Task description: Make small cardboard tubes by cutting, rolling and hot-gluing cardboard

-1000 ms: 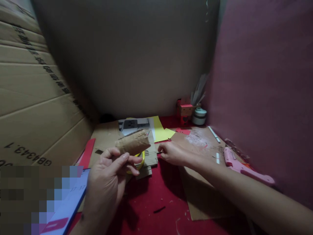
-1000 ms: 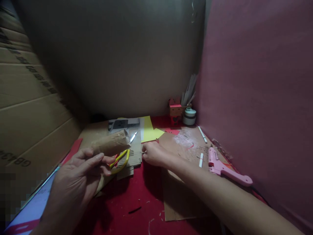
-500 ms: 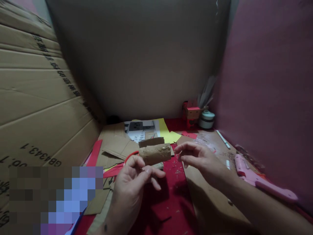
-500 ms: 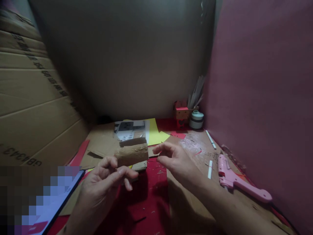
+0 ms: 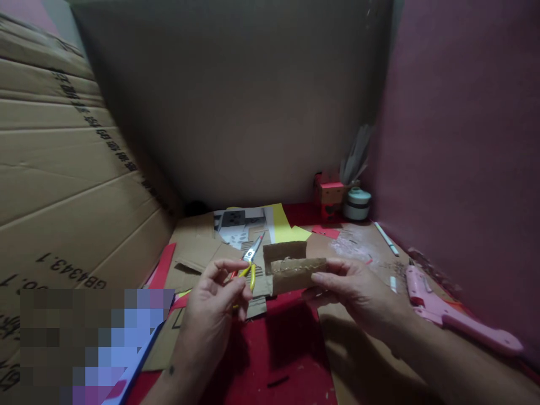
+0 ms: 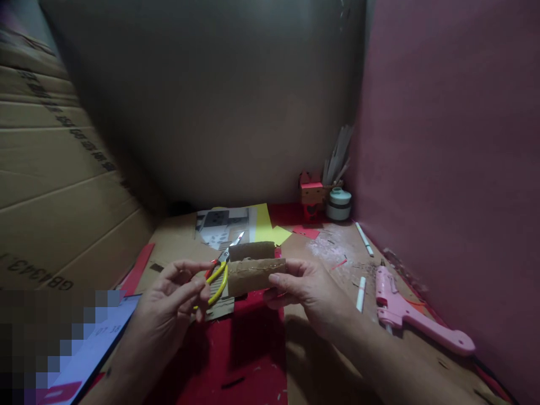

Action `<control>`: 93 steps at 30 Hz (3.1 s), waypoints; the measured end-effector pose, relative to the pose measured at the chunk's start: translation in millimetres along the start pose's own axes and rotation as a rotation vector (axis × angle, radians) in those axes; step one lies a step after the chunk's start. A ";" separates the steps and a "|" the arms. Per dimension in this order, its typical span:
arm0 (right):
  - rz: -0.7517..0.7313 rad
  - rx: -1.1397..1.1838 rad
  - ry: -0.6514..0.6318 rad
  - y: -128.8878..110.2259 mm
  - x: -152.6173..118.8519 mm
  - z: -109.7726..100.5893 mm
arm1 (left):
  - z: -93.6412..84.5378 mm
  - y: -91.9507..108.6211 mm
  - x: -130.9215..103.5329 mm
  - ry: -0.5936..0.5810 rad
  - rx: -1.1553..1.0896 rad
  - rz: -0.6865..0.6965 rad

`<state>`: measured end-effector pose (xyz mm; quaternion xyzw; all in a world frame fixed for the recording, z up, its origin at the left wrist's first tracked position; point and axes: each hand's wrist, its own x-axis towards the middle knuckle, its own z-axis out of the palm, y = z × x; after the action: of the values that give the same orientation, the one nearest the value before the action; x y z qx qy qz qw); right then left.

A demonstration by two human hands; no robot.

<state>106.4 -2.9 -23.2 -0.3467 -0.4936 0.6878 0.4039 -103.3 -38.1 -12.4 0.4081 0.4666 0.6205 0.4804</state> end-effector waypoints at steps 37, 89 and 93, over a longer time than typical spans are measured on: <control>0.290 0.211 -0.056 10.8 -5.4 7.0 | -1.2 -21.8 -1.0 -0.500 0.614 0.488; 0.138 0.188 -0.052 16.9 -2.1 2.9 | -15.4 -32.9 1.8 -0.546 0.988 0.898; 0.061 0.161 0.016 12.2 -3.1 2.9 | -10.7 -20.1 4.2 -0.179 0.666 0.302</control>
<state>102.6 -9.0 -33.9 -0.3332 -0.4227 0.7345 0.4132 -110.0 -34.0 -34.1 0.6589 0.5336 0.4603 0.2634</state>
